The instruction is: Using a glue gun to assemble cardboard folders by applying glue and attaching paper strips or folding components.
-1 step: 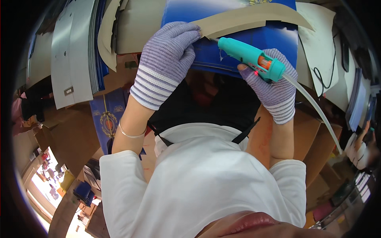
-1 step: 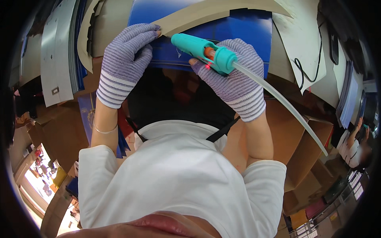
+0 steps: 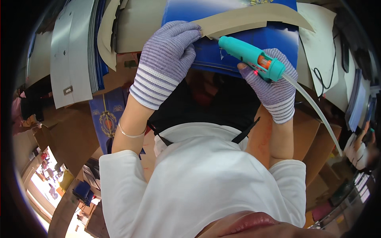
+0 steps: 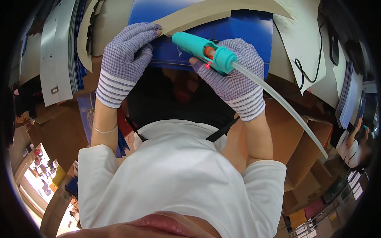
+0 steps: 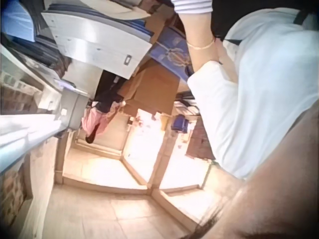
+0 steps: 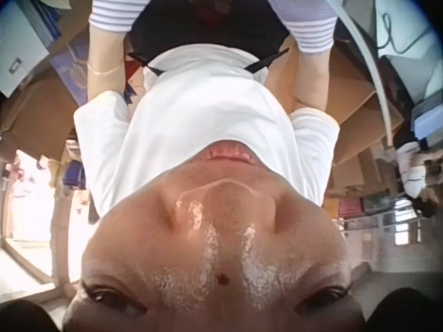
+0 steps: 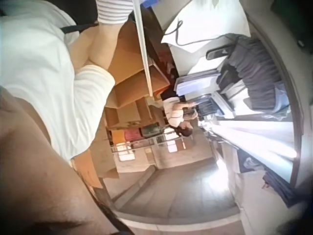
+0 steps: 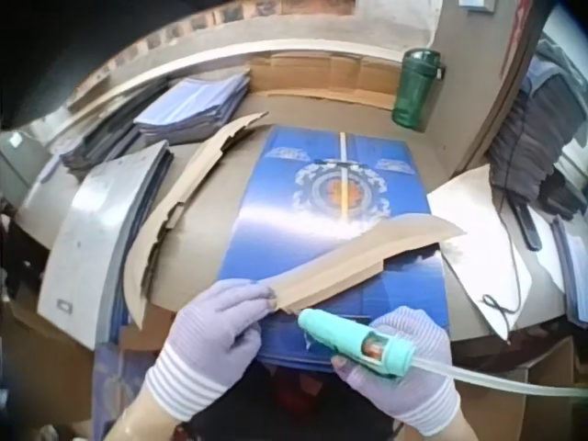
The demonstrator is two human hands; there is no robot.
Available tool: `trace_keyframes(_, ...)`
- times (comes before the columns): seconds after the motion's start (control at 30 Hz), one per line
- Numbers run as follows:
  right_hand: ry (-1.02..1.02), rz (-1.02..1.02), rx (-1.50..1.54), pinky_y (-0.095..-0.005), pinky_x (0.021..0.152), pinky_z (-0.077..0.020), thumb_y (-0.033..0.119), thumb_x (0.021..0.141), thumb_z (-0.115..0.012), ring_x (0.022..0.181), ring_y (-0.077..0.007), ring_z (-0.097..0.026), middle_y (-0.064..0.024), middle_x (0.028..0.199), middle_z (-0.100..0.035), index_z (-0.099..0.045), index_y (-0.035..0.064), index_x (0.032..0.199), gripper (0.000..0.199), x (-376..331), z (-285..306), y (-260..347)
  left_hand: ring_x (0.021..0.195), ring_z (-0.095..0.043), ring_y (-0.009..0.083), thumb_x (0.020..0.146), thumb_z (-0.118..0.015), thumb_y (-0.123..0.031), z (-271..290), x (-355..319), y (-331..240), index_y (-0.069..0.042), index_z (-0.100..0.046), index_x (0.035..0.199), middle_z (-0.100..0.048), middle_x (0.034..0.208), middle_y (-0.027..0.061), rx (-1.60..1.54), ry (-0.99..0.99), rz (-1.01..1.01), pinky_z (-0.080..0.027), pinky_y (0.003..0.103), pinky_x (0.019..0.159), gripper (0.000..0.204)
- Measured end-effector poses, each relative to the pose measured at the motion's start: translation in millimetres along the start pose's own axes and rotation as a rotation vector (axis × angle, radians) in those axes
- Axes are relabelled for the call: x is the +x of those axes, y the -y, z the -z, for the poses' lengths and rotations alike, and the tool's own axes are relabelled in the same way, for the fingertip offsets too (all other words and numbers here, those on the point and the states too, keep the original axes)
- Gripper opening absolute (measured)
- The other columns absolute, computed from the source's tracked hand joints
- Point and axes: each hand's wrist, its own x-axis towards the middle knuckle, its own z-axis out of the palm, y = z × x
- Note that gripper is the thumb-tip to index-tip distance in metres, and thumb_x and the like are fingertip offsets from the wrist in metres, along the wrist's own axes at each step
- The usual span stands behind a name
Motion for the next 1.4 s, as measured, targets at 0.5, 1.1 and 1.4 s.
trace_keyframes(0.5, 0.060, -0.018, 0.034, -0.0246, 0.071, -0.0507, 0.020, 0.077, -0.085, 0.074, -0.0137, -0.064, -0.0034, 0.087, -0.069, -0.068, 0.0034, 0.098, 0.031, -2.1, 6.1, 0.1, 0.106, -0.068, 0.0253, 0.086, -0.062, 0.003, 13.0, 8.5, 17.3, -0.006, -0.071, 0.112, -0.071, 0.112, 0.0104, -0.210, 0.119, 0.023, -0.051, 0.033, 0.099, 0.029)
trace_keyframes(1.1, 0.021, -0.218, 0.103, -0.0250, 0.070, -0.0489, 0.022, 0.080, -0.083, 0.073, -0.0105, -0.060, -0.0027, 0.082, -0.068, -0.069, 0.0038, 0.099, 0.030, -5.8, 11.0, -10.2, 0.095, -0.070, 0.0275, 0.085, -0.066, -0.003, 13.0, 11.1, 17.0, -0.006, -0.072, 0.106, -0.072, 0.103, 0.0116, -0.259, 0.062, -0.013, -0.056, 0.034, 0.090, 0.022)
trace_keyframes(1.4, -0.125, -0.178, 0.187, -0.0289, 0.074, -0.0537, 0.023, 0.078, -0.084, 0.079, -0.0159, -0.066, -0.0070, 0.088, -0.069, -0.068, 0.0031, 0.101, 0.034, -6.2, 20.8, -24.1, 0.108, -0.062, 0.0284, 0.080, -0.069, -0.006, 8.8, 20.1, -26.8, -0.007, -0.070, 0.109, -0.067, 0.114, 0.0106, 0.086, -0.030, -0.038, -0.048, 0.039, 0.101, 0.029)
